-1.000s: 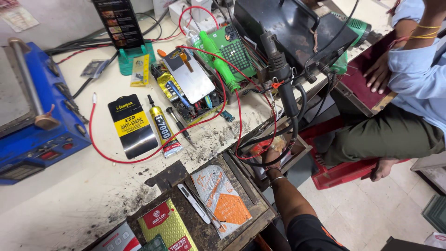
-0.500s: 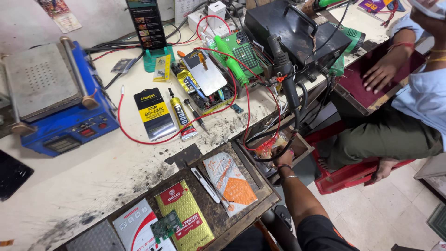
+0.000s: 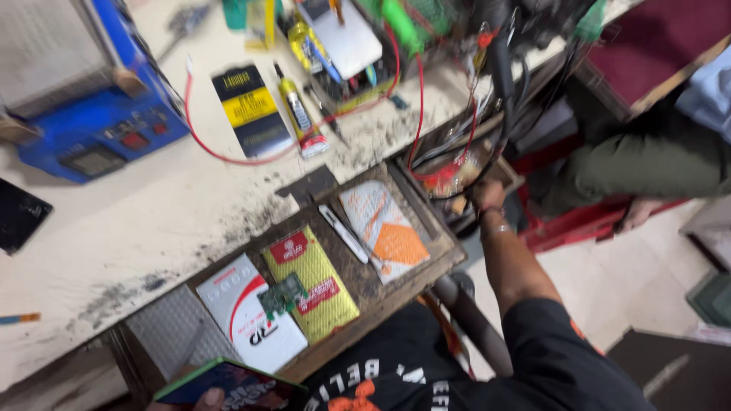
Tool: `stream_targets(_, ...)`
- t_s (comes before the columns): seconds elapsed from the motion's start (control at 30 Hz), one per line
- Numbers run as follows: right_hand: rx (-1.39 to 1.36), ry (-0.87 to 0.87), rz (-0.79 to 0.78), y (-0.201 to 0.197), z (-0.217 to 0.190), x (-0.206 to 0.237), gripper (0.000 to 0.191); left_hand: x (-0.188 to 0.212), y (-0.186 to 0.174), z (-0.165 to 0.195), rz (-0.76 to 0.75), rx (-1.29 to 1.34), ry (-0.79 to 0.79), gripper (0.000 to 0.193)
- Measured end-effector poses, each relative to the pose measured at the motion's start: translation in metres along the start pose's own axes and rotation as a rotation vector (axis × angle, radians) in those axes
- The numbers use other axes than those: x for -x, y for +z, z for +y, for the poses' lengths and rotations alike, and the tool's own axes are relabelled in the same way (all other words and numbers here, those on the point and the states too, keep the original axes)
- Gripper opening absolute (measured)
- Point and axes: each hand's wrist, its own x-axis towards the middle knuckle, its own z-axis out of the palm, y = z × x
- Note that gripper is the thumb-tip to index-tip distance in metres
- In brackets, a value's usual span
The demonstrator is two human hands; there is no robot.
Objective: The person works at a cluttered repair bench, holding a small phone circuit board steady with one hand while applying a green-handled soldering iron to it with the other. They then pick up a smartphone, work on its edge, power it on to check the boot screen, and fit a green band around the phone.
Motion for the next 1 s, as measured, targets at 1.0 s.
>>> stream_targets(1.0,-0.649,-0.732,-0.409,-0.064,-0.138,0.136,0.011,-0.036,0.155,0.144,-0.298,0.493,0.353,0.039)
